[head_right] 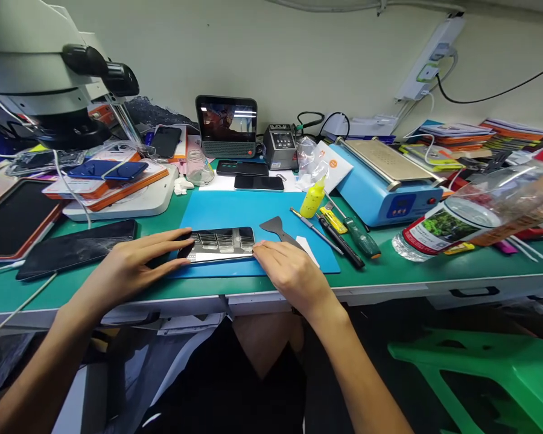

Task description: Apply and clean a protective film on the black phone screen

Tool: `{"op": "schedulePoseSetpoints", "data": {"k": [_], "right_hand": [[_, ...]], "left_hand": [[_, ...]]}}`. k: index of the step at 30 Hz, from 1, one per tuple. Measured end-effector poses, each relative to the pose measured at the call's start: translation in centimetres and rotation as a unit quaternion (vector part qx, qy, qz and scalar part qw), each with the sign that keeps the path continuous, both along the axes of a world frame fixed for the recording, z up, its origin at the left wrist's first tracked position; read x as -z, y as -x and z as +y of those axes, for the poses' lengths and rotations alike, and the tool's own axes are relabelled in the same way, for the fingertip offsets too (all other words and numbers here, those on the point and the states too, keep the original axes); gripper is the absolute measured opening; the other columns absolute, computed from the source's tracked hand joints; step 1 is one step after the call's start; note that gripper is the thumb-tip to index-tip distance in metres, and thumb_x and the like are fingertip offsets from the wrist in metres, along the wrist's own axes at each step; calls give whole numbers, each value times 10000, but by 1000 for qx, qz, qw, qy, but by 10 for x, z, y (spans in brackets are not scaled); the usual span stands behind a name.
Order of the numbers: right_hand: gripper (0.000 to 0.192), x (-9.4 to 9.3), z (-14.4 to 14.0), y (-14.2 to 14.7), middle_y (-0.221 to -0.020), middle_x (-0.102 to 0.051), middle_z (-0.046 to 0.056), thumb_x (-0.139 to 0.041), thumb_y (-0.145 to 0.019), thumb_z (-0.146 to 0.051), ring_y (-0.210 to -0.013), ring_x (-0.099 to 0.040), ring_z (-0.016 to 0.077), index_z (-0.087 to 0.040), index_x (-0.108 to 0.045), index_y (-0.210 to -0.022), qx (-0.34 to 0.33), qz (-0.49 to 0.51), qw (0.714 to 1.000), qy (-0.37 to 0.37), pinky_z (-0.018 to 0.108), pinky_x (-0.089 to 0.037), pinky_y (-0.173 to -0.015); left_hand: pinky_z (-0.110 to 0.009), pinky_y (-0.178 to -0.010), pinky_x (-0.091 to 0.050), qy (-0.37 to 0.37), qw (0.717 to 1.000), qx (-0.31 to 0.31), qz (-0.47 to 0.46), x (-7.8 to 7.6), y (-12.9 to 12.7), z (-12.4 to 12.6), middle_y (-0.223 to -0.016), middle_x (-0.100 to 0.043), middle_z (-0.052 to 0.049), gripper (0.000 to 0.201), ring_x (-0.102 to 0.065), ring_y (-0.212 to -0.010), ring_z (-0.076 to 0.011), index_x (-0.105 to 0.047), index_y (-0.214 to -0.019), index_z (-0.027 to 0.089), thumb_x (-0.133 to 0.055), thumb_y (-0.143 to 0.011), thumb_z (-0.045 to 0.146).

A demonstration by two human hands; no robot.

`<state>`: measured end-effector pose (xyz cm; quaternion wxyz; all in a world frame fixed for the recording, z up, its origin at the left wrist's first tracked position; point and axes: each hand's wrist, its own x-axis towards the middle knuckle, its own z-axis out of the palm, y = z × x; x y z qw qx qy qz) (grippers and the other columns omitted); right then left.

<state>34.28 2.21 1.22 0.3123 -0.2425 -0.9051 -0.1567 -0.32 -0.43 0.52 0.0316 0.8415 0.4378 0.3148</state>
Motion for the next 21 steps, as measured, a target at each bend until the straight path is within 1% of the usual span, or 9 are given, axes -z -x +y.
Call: {"op": "schedulePoseSetpoints", "data": {"k": [6,11,13,16,21], "right_hand": [[268,0,1,-2,-1112,-889,130,-585,-1085,-15,-1059,-868,255,-123,-806,-1192,0,6,1000,8,408,-733,-922],[216,-1,2,-1,-1106,-887,146,-603,-1093,-41,-1051,-870,253,-96,-800,-1164,-3,3,1000,5,394,-726,-922],[226,-2,1,-1,-1110,-887,139,-593,-1096,-34,-1053,-868,245,-106,-795,-1169,0,-3,1000,0,383,-720,-924],[252,-4,1,0,-1116,-887,126,-576,-1100,-25,-1046,-863,235,-130,-788,-1189,9,-19,1000,-12,374,-709,-917],[261,-10,0,1,-1115,-882,143,-559,-1090,-1,-1038,-852,249,-102,-775,-1194,6,-74,996,-38,373,-690,-889]], "left_hand": [[-449,-1171,-644,8,1000,0,-10,3,1,1,-1529,-737,-102,491,-788,-1324,-304,-818,-1364,248,-633,-1098,618],[-479,-1176,-639,14,1000,-3,-11,7,3,3,-1544,-722,-123,522,-779,-1339,-323,-812,-1382,233,-612,-1104,628],[-487,-1181,-635,17,1000,-3,-10,8,4,3,-1549,-716,-128,532,-776,-1343,-328,-807,-1391,228,-603,-1108,629],[-483,-1181,-634,20,1000,-1,-9,8,4,4,-1550,-716,-124,548,-776,-1343,-329,-805,-1398,229,-585,-1111,642],[-452,-1179,-633,25,1000,3,-6,5,4,4,-1532,-731,-120,572,-776,-1344,-319,-812,-1383,224,-566,-1112,664]]}}
